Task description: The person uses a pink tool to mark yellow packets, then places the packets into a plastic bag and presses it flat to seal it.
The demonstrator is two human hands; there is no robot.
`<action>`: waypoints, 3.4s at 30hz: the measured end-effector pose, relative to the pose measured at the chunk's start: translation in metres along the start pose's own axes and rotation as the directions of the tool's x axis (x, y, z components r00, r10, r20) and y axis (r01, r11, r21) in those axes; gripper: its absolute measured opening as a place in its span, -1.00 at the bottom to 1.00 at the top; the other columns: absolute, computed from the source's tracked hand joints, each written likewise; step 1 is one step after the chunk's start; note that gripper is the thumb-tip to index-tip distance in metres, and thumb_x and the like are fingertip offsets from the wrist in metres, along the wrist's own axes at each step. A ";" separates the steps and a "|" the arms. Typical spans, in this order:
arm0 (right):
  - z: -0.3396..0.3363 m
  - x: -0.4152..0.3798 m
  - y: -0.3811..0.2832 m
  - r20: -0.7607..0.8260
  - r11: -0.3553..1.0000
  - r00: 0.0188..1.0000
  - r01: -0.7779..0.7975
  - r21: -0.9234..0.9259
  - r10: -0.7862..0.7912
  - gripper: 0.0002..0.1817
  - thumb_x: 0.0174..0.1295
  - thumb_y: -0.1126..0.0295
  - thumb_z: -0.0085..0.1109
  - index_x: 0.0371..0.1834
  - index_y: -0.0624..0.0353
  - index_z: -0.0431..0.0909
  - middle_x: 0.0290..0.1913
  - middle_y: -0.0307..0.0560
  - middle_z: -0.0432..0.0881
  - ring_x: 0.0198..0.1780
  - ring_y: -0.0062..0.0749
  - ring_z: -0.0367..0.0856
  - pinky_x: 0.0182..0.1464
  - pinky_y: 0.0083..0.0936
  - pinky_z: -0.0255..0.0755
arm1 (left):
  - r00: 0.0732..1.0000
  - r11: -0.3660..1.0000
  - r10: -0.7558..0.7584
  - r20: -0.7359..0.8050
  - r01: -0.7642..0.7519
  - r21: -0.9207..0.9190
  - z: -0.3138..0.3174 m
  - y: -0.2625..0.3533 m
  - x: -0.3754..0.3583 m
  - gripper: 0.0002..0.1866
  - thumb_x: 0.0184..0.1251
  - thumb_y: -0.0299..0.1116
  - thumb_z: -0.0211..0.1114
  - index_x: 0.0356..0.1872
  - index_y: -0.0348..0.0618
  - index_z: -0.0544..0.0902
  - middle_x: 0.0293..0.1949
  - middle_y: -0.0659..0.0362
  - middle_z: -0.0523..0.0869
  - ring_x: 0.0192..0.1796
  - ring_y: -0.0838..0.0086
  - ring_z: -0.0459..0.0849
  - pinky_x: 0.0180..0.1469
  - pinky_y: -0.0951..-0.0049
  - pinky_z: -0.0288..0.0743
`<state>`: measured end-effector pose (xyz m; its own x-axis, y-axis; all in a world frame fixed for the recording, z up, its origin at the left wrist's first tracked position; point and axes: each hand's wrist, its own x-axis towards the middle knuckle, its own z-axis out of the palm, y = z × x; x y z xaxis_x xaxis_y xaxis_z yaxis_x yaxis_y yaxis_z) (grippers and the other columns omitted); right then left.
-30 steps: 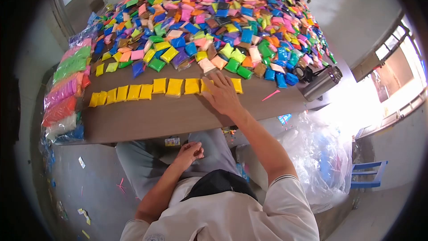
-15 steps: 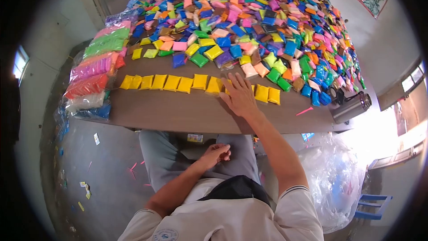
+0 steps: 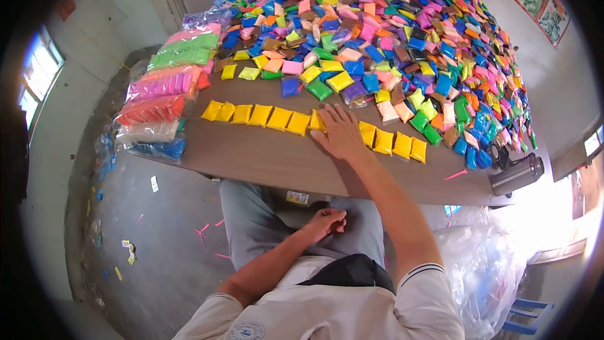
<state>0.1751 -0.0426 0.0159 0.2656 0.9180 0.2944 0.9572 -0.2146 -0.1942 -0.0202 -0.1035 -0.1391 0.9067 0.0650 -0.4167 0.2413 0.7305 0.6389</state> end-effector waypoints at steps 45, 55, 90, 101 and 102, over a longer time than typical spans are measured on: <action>-0.138 -0.345 0.019 -0.644 0.892 0.657 -0.443 0.090 0.391 -0.80 0.07 0.50 0.28 -0.20 0.19 0.59 -0.06 0.02 0.64 0.03 -0.04 0.61 0.05 -0.21 0.51 | 0.909 0.659 0.203 -0.364 0.147 0.737 -0.090 -0.033 0.012 -0.49 0.46 -0.14 0.07 0.18 -0.41 0.56 0.16 -0.01 0.65 0.16 0.26 0.56 0.24 0.37 0.32; -0.240 -0.562 0.170 -0.635 -0.123 -0.224 -0.972 0.199 0.739 -0.62 0.15 0.08 0.10 -0.40 0.20 0.68 -0.34 0.15 0.70 -0.25 0.07 0.69 -0.12 -0.09 0.53 | 0.874 0.558 0.284 -0.395 0.185 0.809 -0.053 -0.020 0.003 -0.48 0.51 -0.09 0.03 0.16 -0.38 0.58 0.11 -0.12 0.67 0.12 0.19 0.60 0.21 0.34 0.37; -0.224 -0.611 0.191 -0.645 0.390 -0.361 -0.568 0.725 0.673 -0.96 0.19 0.48 0.08 -0.34 0.19 0.51 -0.39 -0.17 0.61 -0.46 -0.51 0.61 -0.42 -0.54 0.53 | 0.864 0.505 0.303 -0.403 0.213 0.836 -0.065 -0.022 0.007 -0.43 0.52 -0.02 0.02 0.18 -0.40 0.56 0.16 -0.11 0.64 0.18 0.17 0.59 0.26 0.35 0.35; -0.221 -0.510 0.145 -0.839 0.428 0.102 -0.889 0.164 0.534 -0.89 0.18 0.46 0.10 -0.25 0.10 0.57 -0.42 0.04 0.64 -0.37 -0.02 0.66 -0.30 -0.20 0.49 | 0.854 0.535 0.278 -0.440 0.243 0.809 -0.054 -0.018 0.005 -0.39 0.52 0.03 0.03 0.20 -0.40 0.55 0.17 -0.10 0.64 0.17 0.19 0.58 0.25 0.34 0.36; -0.213 -0.497 0.134 -0.769 0.416 0.152 -0.896 0.158 0.621 -0.90 0.15 0.47 0.10 -0.27 0.15 0.57 -0.28 0.08 0.68 -0.19 -0.04 0.67 -0.15 -0.22 0.51 | 0.858 0.533 0.292 -0.424 0.222 0.817 -0.060 -0.020 0.007 -0.39 0.52 0.03 0.04 0.20 -0.41 0.55 0.17 -0.10 0.64 0.17 0.19 0.58 0.25 0.34 0.36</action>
<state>0.1961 -0.5992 0.0429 0.7231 -0.2498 0.6439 0.1416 -0.8588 -0.4923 -0.0391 -0.0774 -0.1938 0.7013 0.5569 -0.4450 0.6126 -0.1517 0.7757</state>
